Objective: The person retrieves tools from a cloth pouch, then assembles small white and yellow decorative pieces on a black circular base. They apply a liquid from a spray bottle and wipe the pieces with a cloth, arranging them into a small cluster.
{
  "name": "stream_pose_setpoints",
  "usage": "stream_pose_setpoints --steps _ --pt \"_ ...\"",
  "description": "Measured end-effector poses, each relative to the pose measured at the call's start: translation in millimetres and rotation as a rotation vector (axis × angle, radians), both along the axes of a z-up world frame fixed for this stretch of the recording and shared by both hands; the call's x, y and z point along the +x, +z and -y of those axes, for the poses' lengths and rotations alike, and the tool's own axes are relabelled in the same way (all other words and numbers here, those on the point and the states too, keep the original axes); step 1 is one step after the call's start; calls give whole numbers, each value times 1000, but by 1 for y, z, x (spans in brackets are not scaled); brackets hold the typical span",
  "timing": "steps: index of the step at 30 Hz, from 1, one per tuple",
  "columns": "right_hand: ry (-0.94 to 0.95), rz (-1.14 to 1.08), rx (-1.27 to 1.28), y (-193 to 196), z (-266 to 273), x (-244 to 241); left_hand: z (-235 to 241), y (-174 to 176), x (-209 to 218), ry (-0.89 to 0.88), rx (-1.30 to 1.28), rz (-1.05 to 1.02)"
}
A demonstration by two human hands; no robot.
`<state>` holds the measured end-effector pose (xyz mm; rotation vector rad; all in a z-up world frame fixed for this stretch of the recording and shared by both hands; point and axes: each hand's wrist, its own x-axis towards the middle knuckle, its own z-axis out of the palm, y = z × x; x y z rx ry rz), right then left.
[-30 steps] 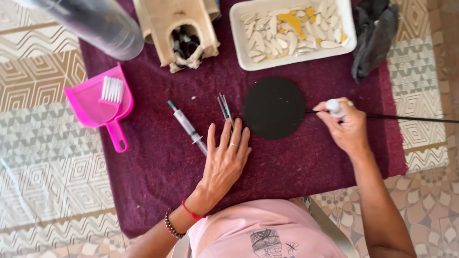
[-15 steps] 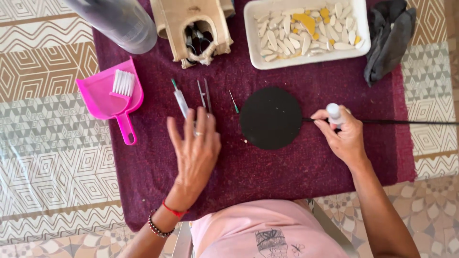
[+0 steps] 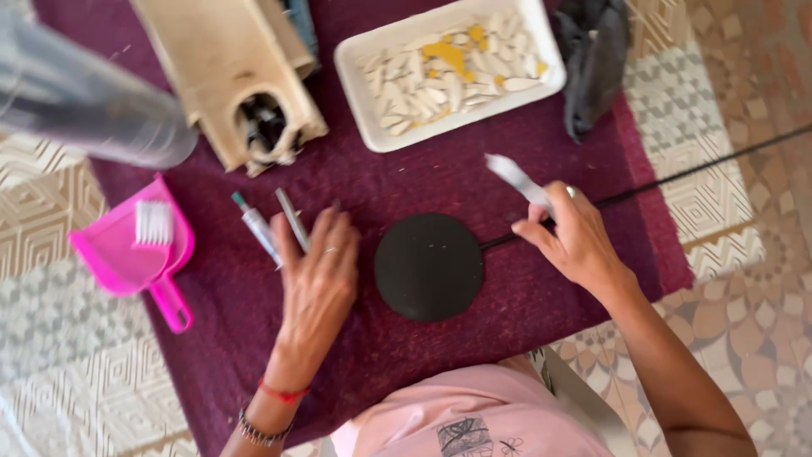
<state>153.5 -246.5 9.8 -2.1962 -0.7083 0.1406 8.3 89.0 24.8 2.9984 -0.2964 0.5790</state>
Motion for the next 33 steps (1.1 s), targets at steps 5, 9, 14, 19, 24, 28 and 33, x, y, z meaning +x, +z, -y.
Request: stream_pose_setpoints --steps 5,9,14,19,24,28,33 --pt "81 431 -341 -9 -4 21 -10 -8 9 176 117 30" --pt "122 465 -378 -3 -14 27 5 9 52 127 9 58" --pt "100 680 -345 -18 -19 73 34 6 115 -7 -58 226" --pt "54 828 -374 -13 -27 120 27 -28 136 -19 8 240" --pt "82 923 -337 -21 -13 126 18 -15 129 -52 -25 235" --pt "88 803 -249 -26 -4 123 4 -14 111 -68 -78 182" --pt "127 513 -96 15 -64 144 1 5 101 -82 -108 115"
